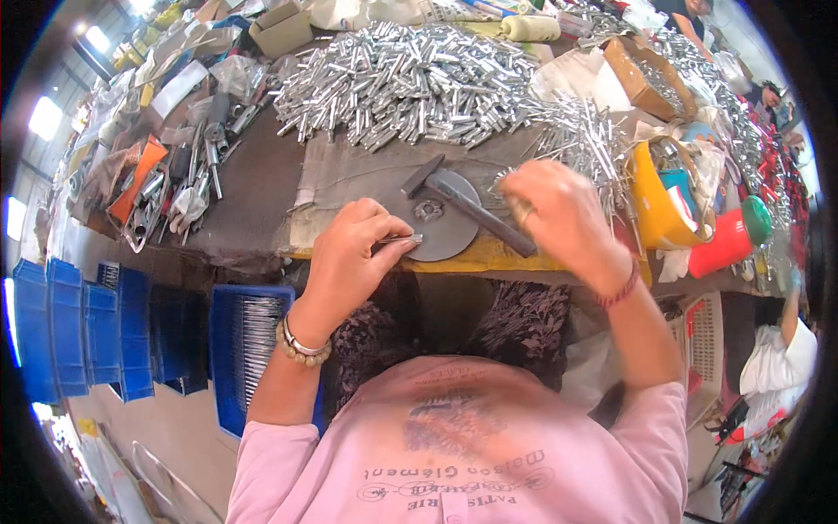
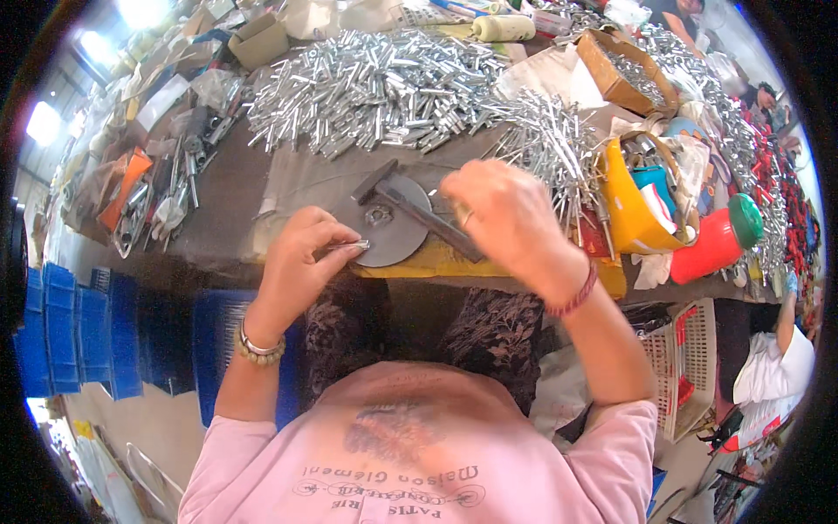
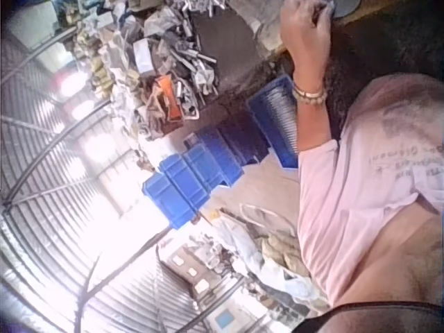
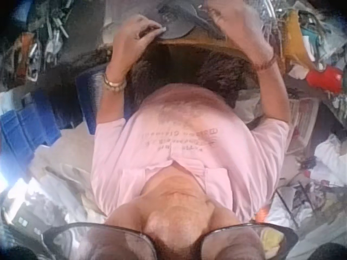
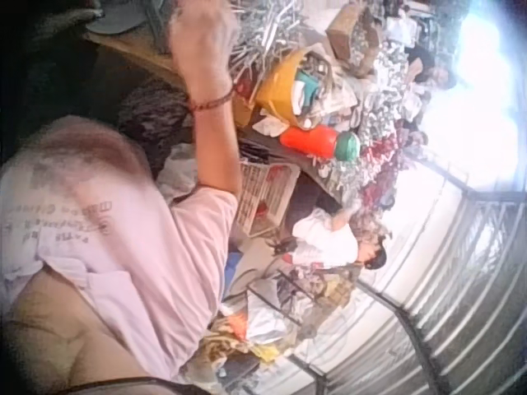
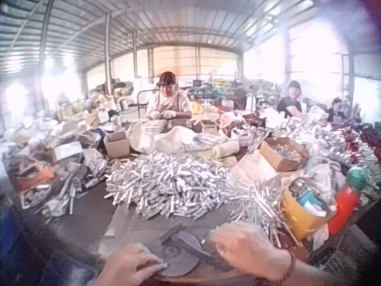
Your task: The person assembles metal components by inserting pins into metal sleeves on a metal base, securing them by hand and with a hammer, and placing the assembled pieces into a blue bin.
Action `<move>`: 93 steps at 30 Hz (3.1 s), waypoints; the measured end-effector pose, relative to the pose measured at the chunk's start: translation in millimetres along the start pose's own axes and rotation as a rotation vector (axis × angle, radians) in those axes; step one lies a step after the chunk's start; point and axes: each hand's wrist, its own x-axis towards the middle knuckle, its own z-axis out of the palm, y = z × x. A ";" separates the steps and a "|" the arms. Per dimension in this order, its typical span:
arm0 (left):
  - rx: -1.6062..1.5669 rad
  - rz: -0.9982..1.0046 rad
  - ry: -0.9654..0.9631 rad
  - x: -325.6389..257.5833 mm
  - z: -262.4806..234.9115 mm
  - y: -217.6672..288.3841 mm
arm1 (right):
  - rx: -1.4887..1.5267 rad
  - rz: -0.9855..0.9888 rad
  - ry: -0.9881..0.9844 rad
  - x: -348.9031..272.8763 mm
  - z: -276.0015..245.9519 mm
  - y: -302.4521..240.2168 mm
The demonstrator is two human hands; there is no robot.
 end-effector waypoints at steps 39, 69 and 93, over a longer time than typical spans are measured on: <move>-0.081 -0.019 0.063 -7.8 14.4 -9.5 | 0.194 0.016 0.050 0.1 53.2 -69.5; -0.103 0.003 0.070 -10.4 16.8 -7.1 | 0.006 0.343 -0.027 -33.9 5.1 13.4; -0.012 0.069 0.101 -9.7 16.2 -13.3 | 0.632 0.239 0.172 12.3 66.0 -83.0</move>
